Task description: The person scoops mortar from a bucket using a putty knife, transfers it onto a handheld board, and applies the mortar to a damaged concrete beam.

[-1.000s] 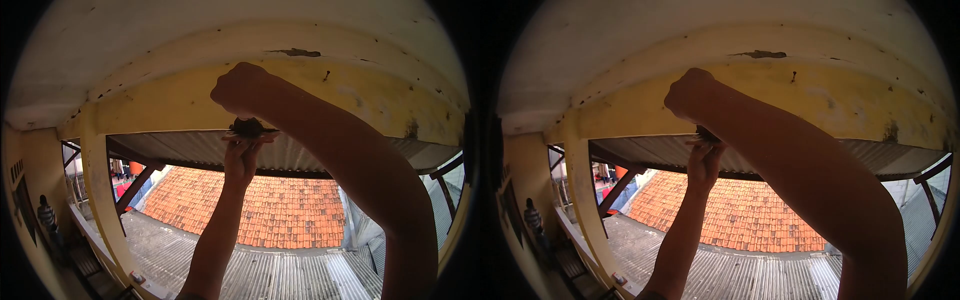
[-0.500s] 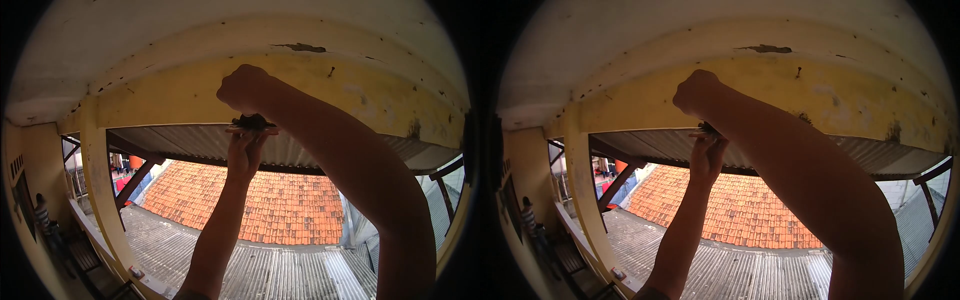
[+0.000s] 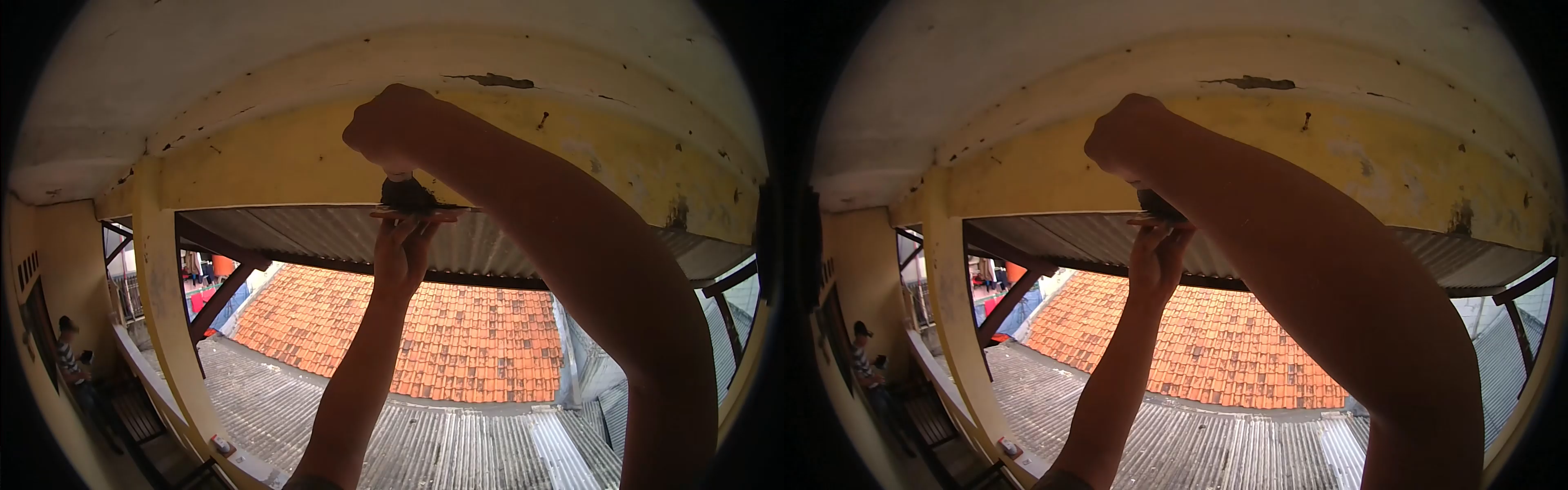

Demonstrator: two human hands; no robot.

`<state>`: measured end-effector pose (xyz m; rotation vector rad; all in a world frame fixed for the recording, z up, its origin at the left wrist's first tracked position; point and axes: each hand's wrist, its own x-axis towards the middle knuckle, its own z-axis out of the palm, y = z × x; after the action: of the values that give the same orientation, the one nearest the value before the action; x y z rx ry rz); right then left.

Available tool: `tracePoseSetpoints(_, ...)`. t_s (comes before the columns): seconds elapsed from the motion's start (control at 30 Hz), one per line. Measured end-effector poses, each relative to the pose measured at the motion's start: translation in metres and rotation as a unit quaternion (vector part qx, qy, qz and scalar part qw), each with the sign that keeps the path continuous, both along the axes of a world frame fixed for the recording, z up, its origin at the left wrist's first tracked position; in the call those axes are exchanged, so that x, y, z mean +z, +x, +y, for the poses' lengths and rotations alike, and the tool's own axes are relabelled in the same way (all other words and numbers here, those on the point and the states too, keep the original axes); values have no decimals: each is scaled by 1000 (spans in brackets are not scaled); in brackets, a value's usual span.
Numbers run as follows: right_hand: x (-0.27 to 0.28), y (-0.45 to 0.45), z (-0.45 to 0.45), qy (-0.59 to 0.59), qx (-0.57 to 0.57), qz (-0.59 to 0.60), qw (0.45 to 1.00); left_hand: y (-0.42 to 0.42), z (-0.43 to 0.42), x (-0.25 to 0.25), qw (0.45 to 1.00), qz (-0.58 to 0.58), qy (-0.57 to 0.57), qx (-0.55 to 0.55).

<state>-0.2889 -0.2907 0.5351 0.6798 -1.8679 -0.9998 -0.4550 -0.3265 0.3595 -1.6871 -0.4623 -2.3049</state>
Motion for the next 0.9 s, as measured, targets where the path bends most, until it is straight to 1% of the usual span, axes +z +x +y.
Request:
tracePoseSetpoints(0.1,-8,-14,-10,5,-12,-7,1000,7,1,0,1000,-4,-5,-4)
tracePoseSetpoints(0.17,-8,-21,-11,-1,-8,-8,1000,7,3,1,998,-63,20,13)
tracePoseSetpoints(0.2,-7,-23,-10,-7,-5,-9,1000,6,2,0,998,-63,20,13)
tracePoseSetpoints(0.27,-3,-17,-6,-9,-20,8,1000,3,-1,-1,1000,0,-6,-9)
tracePoseSetpoints(0.37,10,-20,3,-25,-33,21,999,-1,-3,1,1000,16,-21,-7)
tracePoseSetpoints(0.5,34,-28,20,-77,-36,10,996,-1,0,4,1000,-3,-16,-12)
tracePoseSetpoints(0.57,38,-17,29,-101,-34,-15,994,2,2,4,999,-46,19,3)
tracePoseSetpoints(0.63,43,-15,30,-117,-32,-39,992,1,0,5,999,-39,13,3)
tracePoseSetpoints(0.7,48,-22,28,-99,-38,3,994,-2,0,4,999,-32,7,2)
tracePoseSetpoints(0.73,49,-18,28,-99,-39,2,994,-3,1,4,1000,-29,7,5)
tracePoseSetpoints(0.8,51,-7,30,-137,-50,-15,989,-5,1,3,1000,-28,8,8)
tracePoseSetpoints(0.83,51,-5,31,-137,-52,-15,989,-6,0,3,1000,-22,5,10)
tracePoseSetpoints(0.9,50,-2,32,-152,-53,-59,985,-7,1,2,1000,-17,1,8)
